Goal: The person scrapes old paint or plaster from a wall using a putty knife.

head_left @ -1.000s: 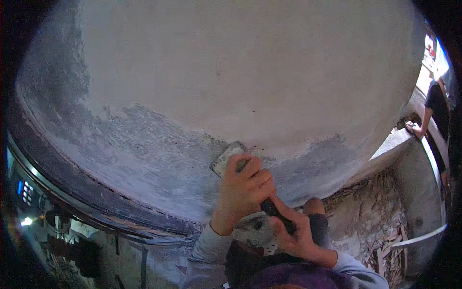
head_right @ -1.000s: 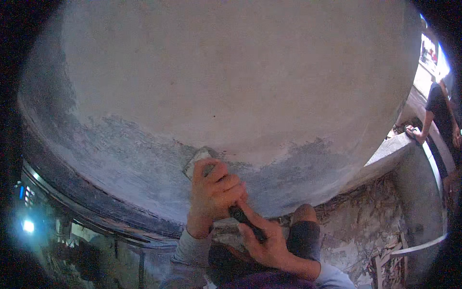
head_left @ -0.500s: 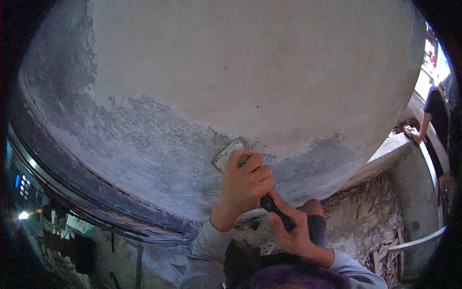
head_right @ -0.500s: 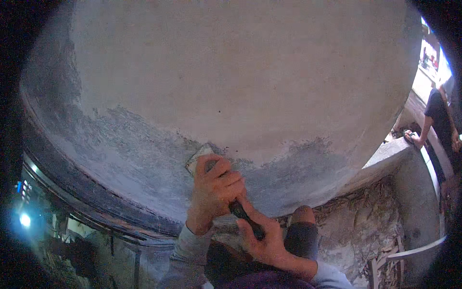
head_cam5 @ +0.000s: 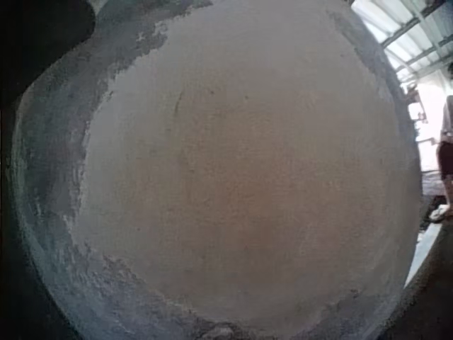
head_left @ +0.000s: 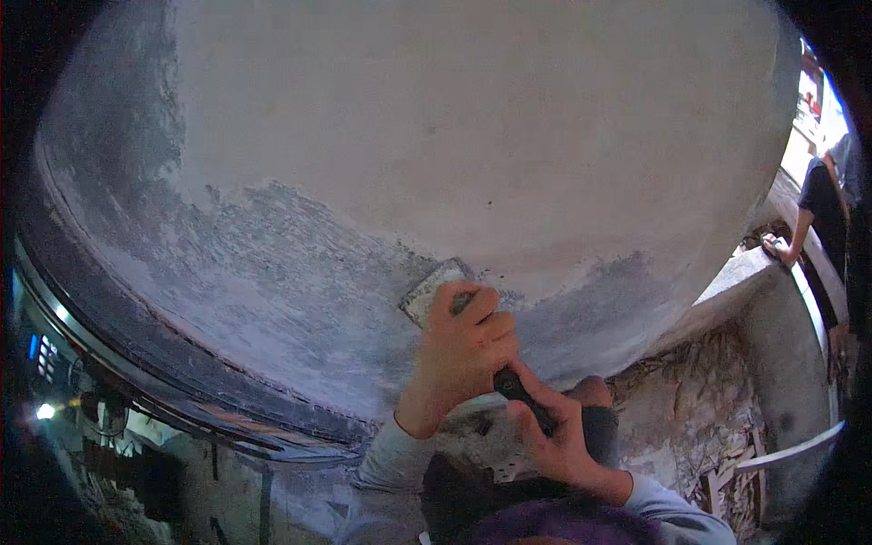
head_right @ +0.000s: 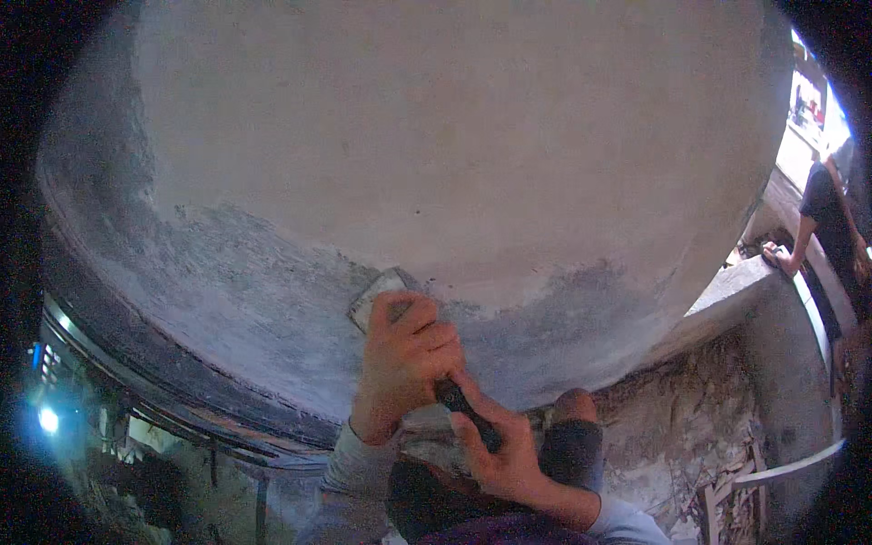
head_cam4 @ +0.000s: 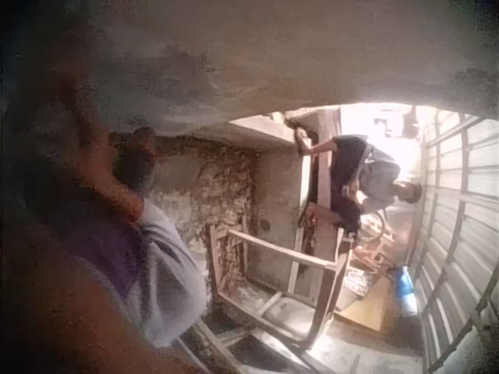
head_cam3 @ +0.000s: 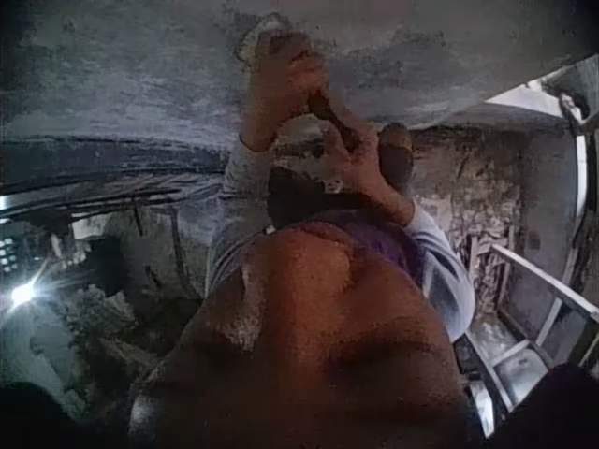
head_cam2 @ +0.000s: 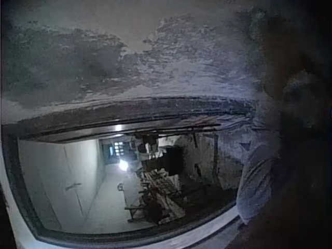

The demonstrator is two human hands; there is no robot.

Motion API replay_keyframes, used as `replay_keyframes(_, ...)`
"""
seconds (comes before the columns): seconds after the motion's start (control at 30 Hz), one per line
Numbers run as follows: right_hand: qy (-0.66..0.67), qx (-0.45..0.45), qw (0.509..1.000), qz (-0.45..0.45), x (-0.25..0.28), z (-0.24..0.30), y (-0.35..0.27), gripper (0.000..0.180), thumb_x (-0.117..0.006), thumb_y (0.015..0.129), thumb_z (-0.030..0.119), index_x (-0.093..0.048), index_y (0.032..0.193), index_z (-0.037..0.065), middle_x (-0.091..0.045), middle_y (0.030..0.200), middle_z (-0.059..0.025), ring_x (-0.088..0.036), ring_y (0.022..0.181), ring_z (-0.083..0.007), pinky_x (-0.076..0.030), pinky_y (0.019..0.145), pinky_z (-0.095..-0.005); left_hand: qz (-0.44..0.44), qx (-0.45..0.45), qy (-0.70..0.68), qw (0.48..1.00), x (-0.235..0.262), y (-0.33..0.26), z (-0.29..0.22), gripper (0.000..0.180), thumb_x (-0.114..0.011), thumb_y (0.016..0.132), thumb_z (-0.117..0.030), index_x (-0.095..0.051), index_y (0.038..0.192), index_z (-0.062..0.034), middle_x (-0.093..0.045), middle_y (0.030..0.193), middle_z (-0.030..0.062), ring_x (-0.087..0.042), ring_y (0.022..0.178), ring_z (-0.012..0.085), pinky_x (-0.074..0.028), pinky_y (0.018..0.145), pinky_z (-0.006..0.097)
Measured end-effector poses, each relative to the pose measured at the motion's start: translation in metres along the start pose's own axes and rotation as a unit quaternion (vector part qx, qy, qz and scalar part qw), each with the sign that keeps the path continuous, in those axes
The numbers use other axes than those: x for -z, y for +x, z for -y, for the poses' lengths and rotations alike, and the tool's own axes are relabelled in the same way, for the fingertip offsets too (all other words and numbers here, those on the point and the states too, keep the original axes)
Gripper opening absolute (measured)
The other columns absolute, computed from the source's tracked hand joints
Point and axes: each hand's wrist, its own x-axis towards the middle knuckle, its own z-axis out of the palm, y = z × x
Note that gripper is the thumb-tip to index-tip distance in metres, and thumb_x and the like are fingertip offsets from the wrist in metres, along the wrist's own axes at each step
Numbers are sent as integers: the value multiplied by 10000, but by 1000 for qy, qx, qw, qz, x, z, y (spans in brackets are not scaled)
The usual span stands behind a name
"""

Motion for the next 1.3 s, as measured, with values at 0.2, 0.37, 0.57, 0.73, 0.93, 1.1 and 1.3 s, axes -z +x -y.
replay_keyframes(0.2, 12, -7, 1000, 5, 1, 0, -2, 452, -576, 961, 67, -485, 1389, -46, -575, 1353, -204, -517, 1238, -184, -379, 1053, -323, -3, -10, 2, 1000, 4, 5, 2, 173, -655, 558, -305, -569, 597, -160, -531, 673, -47, -566, 844, 199, -405, 888, 455)
replay_keyframes(0.37, 49, -27, 998, 6, 1, -1, 1, 458, -567, 968, 81, -476, 1404, -31, -555, 1384, -186, -494, 1262, -184, -368, 1065, -323, -27, -12, -20, 999, -2, 4, 0, 193, -658, 554, -313, -555, 597, -155, -518, 663, -39, -566, 836, 199, -403, 894, 449)
replay_keyframes(0.57, 32, -2, 999, 5, 2, -3, 1, 462, -561, 969, 77, -469, 1409, -30, -552, 1387, -184, -483, 1270, -180, -366, 1064, -320, -28, -27, 12, 999, -2, 7, 3, 209, -641, 564, -345, -543, 597, -163, -497, 645, -40, -560, 824, 191, -398, 884, 441)
replay_keyframes(0.73, 41, -4, 999, 4, 2, -3, 4, 450, -561, 964, 64, -482, 1395, -40, -565, 1367, -194, -490, 1265, -189, -363, 1069, -324, -42, -30, 33, 998, -3, 10, 9, 215, -635, 562, -355, -532, 594, -168, -484, 638, -39, -552, 825, 198, -393, 868, 448)
replay_keyframes(0.93, 51, -42, 998, -3, -1, -11, -1, 446, -571, 965, 75, -494, 1393, -29, -601, 1313, -188, -527, 1201, -158, -395, 1028, -306, -19, -25, 37, 999, -3, 2, 8, 205, -641, 554, -349, -539, 602, -178, -512, 655, -48, -557, 854, 206, -380, 849, 459)
replay_keyframes(1.1, 58, -92, 994, 2, 4, 8, -1, 459, -579, 965, 89, -487, 1399, -28, -613, 1294, -152, -527, 1150, -126, -408, 999, -285, -55, -12, 34, 998, -4, 7, 8, 198, -641, 552, -344, -548, 601, -176, -507, 649, -46, -558, 851, 210, -380, 847, 453)
replay_keyframes(1.3, 33, -40, 999, 4, 4, 14, 8, 463, -571, 969, 88, -476, 1405, -36, -621, 1274, -128, -508, 1112, -110, -410, 971, -268, -64, 5, 15, 998, 1, 12, 4, 200, -628, 546, -350, -539, 578, -175, -499, 642, -48, -559, 804, 208, -383, 842, 441)
